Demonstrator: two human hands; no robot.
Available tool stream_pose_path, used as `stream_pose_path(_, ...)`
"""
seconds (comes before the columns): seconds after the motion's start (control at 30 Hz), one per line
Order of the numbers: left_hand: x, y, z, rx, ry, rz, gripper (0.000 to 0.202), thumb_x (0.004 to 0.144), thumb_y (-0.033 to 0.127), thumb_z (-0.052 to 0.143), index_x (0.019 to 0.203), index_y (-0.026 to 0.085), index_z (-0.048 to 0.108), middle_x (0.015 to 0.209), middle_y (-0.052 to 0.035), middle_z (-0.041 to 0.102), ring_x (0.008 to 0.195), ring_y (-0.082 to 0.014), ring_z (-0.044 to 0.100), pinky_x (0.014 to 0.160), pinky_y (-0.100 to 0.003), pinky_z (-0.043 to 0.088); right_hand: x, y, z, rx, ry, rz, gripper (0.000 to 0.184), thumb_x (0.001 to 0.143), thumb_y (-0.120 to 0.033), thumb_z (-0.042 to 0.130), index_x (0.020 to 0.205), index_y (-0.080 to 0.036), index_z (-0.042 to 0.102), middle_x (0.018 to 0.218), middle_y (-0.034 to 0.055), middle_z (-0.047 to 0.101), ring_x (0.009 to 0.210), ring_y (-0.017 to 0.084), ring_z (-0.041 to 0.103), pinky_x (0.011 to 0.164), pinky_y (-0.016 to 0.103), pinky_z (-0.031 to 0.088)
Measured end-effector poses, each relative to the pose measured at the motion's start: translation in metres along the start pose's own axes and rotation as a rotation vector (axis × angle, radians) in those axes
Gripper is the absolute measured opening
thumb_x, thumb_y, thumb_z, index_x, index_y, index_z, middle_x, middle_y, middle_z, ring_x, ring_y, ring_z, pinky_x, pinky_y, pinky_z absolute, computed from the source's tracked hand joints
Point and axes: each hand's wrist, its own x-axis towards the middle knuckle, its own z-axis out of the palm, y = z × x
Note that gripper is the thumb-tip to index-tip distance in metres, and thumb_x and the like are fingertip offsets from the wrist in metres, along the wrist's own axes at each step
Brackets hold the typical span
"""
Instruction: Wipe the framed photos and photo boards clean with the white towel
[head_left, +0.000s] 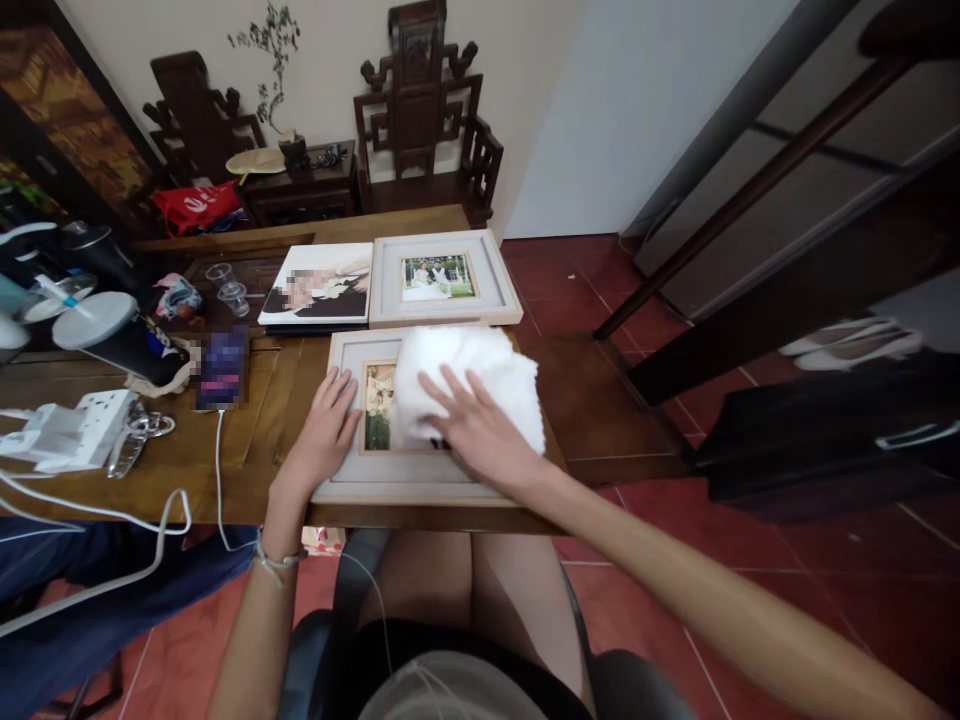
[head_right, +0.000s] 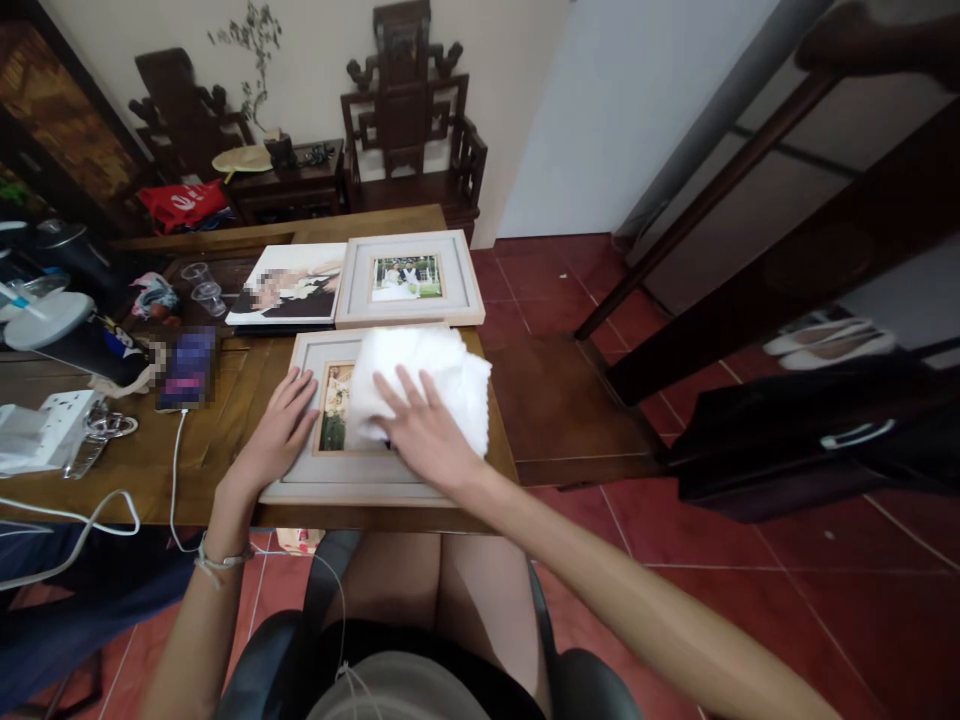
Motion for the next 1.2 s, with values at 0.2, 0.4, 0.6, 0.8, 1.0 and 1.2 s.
stream_pose_path(0.2, -0.001, 0.003, 0.0, -0.007, 0.018, -0.007, 0.046, 0.101, 0.034, 0.036, 0.141, 0.013, 0.046, 0.153, -0.0176, 0.039, 0.149, -0.0274, 0.022, 0.119, -0.053, 0.026, 0.05, 0.042, 0.001, -0.089, 0.007, -0.009, 0.052, 0.08, 0.002, 0.046, 0.126, -0.013, 0.064, 0.158, 0.0135, 0.03, 0.145, 0.044, 0.018, 0.111, 0.072, 0.021)
stream_pose_path(0.4, 0.0, 0.005, 0.004, -0.042, 0.086, -0.026, 0.046, 0.102, 0.033, 0.033, 0.139, 0.012, 0.05, 0.149, -0.0169, 0.045, 0.147, -0.0268, 0.027, 0.119, -0.053, 0.026, 0.0, -0.006, -0.015, 0.014, -0.166, -0.107, 0.053, 0.078, 0.004, 0.047, 0.122, -0.017, 0.068, 0.155, 0.0131, 0.036, 0.144, 0.043, 0.023, 0.111, 0.069, 0.026)
stream_pose_path(0.6, 0.0, 0.007, 0.003, -0.052, 0.08, -0.035, 0.046, 0.102, 0.034, 0.033, 0.137, 0.01, 0.051, 0.149, -0.0178, 0.046, 0.147, -0.0267, 0.027, 0.119, -0.052, 0.027, -0.052, -0.056, -0.041, 0.217, -0.324, -0.211, 0.048, 0.081, 0.0, 0.047, 0.118, -0.02, 0.069, 0.155, 0.0117, 0.037, 0.143, 0.041, 0.027, 0.107, 0.068, 0.033)
stream_pose_path(0.8, -0.002, 0.002, 0.003, -0.04, 0.035, -0.004, 0.045, 0.102, 0.034, 0.031, 0.137, 0.013, 0.051, 0.151, -0.0172, 0.042, 0.148, -0.0267, 0.023, 0.119, -0.054, 0.027, -0.011, -0.037, -0.019, 0.238, -0.241, -0.174, 0.056, 0.075, -0.002, 0.053, 0.127, -0.019, 0.064, 0.157, 0.0121, 0.033, 0.146, 0.04, 0.018, 0.113, 0.069, 0.02)
stream_pose_path(1.0, -0.002, 0.0, 0.002, -0.053, 0.014, -0.004, 0.045, 0.102, 0.032, 0.032, 0.139, 0.014, 0.05, 0.153, -0.0156, 0.04, 0.149, -0.0256, 0.021, 0.119, -0.054, 0.026, 0.062, 0.031, 0.005, -0.02, 0.027, -0.044, 0.05, 0.081, -0.003, 0.047, 0.127, -0.014, 0.064, 0.161, 0.0123, 0.023, 0.146, 0.045, 0.009, 0.111, 0.075, 0.008)
stream_pose_path(1.2, -0.001, 0.004, 0.001, -0.12, 0.091, -0.041, 0.045, 0.102, 0.033, 0.033, 0.138, 0.015, 0.052, 0.148, -0.014, 0.048, 0.147, -0.0242, 0.029, 0.119, -0.053, 0.027, 0.073, 0.017, 0.006, 0.018, -0.03, -0.062, 0.051, 0.079, -0.001, 0.049, 0.126, -0.014, 0.065, 0.158, 0.0131, 0.031, 0.146, 0.047, 0.009, 0.109, 0.077, 0.012)
